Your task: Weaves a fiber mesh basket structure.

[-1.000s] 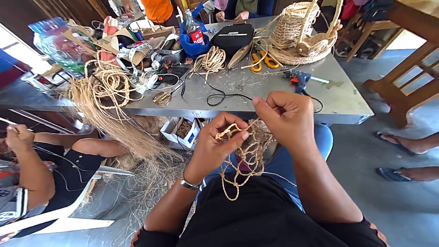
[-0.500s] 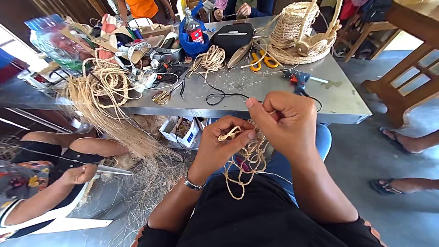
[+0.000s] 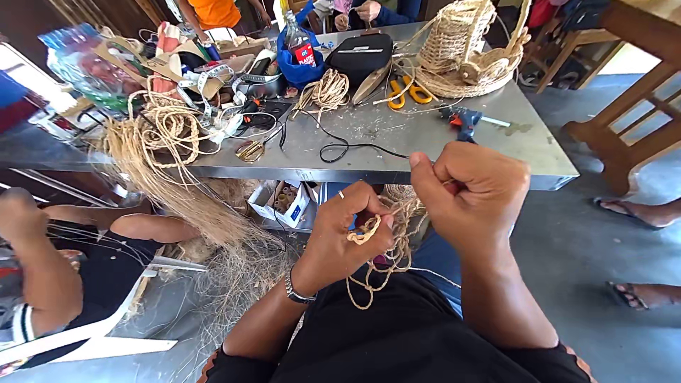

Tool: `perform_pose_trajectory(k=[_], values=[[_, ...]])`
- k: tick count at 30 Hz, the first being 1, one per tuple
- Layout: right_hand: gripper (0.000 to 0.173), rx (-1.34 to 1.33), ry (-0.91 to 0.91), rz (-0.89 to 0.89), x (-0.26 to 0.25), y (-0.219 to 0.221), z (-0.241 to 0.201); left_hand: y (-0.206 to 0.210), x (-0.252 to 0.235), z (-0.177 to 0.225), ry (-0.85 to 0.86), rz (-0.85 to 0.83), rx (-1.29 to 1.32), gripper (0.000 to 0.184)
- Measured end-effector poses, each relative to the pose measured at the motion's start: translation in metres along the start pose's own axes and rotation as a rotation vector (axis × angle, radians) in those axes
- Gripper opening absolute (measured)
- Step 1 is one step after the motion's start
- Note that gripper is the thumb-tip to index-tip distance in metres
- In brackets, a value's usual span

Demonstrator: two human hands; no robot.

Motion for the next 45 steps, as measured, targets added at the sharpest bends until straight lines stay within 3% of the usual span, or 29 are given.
perform_pose_trajectory(k=[7, 11, 13, 16, 19, 24, 28, 31, 38, 39, 41, 43, 45], values=[[0.040, 0.024, -0.021, -0.015, 0.003, 0.004, 0.004, -0.004, 0.001, -0.008, -0.031, -0.027, -0.005, 0.007], [0.041, 0.000, 0.097, -0.049, 0.008, 0.013, 0.021, -0.009, 0.001, -0.031, -0.238, -0.044, 0.165, 0.010], [0.043, -0.031, 0.226, -0.131, 0.006, 0.008, 0.037, -0.015, 0.003, -0.041, -0.327, -0.073, 0.368, 0.029], [0.037, -0.074, 0.298, -0.333, 0.010, 0.007, 0.050, -0.024, 0.004, -0.046, -0.345, -0.012, 0.459, 0.017], [0.042, -0.199, 0.203, -0.471, 0.011, 0.015, 0.042, -0.025, 0.002, -0.043, -0.360, 0.022, 0.412, 0.013], [0.013, -0.473, 0.255, -0.321, 0.014, 0.034, 0.036, -0.021, 0.001, -0.042, -0.379, -0.007, 0.377, 0.012], [0.015, -0.578, 0.493, -0.204, 0.019, 0.036, 0.044, -0.028, 0.001, -0.046, -0.358, 0.029, 0.351, 0.009], [0.017, -0.641, 0.529, -0.185, 0.021, 0.042, 0.050, -0.030, 0.000, -0.048, -0.395, -0.010, 0.432, 0.020], [0.045, -0.632, 0.447, -0.519, 0.028, 0.037, 0.048, -0.037, 0.001, -0.052, -0.436, 0.139, 0.481, 0.012], [0.043, -0.604, 0.434, -0.531, 0.029, 0.039, 0.048, -0.038, 0.000, -0.051, -0.432, 0.149, 0.477, 0.012], [0.022, -0.516, 0.393, -0.484, 0.031, 0.042, 0.049, -0.039, -0.003, -0.051, -0.416, 0.152, 0.495, 0.011], [0.013, -0.470, 0.374, -0.393, 0.030, 0.043, 0.054, -0.039, -0.004, -0.053, -0.394, 0.129, 0.567, 0.018], [0.013, -0.451, 0.381, -0.288, 0.028, 0.043, 0.059, -0.040, -0.004, -0.059, -0.366, 0.069, 0.681, 0.051]])
Point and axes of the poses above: each hand's wrist, its own x-axis away from the middle knuckle, its own y-axis out of the palm, z = x × y, the point moved 4 cm from there along -x, towards the middle knuckle, and after that the axes turned 14 degrees about -y, right-handed, at the moved point
